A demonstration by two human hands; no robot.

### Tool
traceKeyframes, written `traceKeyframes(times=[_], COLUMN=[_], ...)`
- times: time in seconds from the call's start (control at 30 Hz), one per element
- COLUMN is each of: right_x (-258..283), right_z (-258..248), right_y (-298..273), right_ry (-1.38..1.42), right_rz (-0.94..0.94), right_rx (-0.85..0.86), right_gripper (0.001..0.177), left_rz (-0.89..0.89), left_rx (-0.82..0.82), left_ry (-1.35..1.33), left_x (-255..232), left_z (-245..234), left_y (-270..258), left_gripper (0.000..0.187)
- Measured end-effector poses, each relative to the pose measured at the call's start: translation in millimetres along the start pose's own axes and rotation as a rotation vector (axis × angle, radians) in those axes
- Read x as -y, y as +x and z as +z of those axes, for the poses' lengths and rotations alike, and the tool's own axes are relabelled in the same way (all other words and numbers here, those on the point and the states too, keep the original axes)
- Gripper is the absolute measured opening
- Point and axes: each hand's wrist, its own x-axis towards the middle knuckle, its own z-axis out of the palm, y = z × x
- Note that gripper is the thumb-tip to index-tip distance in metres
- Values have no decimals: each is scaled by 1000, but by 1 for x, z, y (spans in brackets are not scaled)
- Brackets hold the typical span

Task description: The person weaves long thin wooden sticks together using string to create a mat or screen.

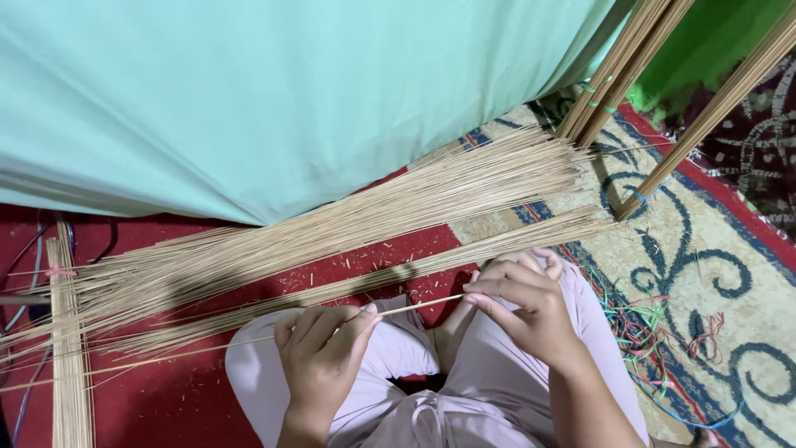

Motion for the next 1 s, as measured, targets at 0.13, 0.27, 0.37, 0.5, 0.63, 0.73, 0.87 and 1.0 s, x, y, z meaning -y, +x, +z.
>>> traceKeyframes(times=[0.13,0.27,0.37,0.5,0.63,0.73,0.87,1.0], right_x=[-11,-26,-35,-42,-44,-34,-23,-29], right_z=[14,16,3,-8,-19,-31,-29,-11], right_y=[-7,-17,-22,-35,-34,-17,4,8], right_ry=[216,399,410,307,249,-78,-185,-160], right_rz=[138,207,202,226,161,71,-15,-14], right_rx=[-112,-225,-306,-346,-403,-197,-16,-40], right_gripper=[4,5,3,4,5,24,18,9], left_rz=[20,15,2,-14,-11,4,-27,-26], left_rx=[-8,18,31,41,38,47,41,10], left_ry=[-26,-34,-18,6,-25,-15,-140,-115], left_x=[3,4,2,1,-1,3,6,20], left_z=[4,8,10,10,10,13,13,21], left_y=[-1,-9,-6,-8,-6,-7,6,-2], left_gripper=[22,29,22,19,19,19,16,24])
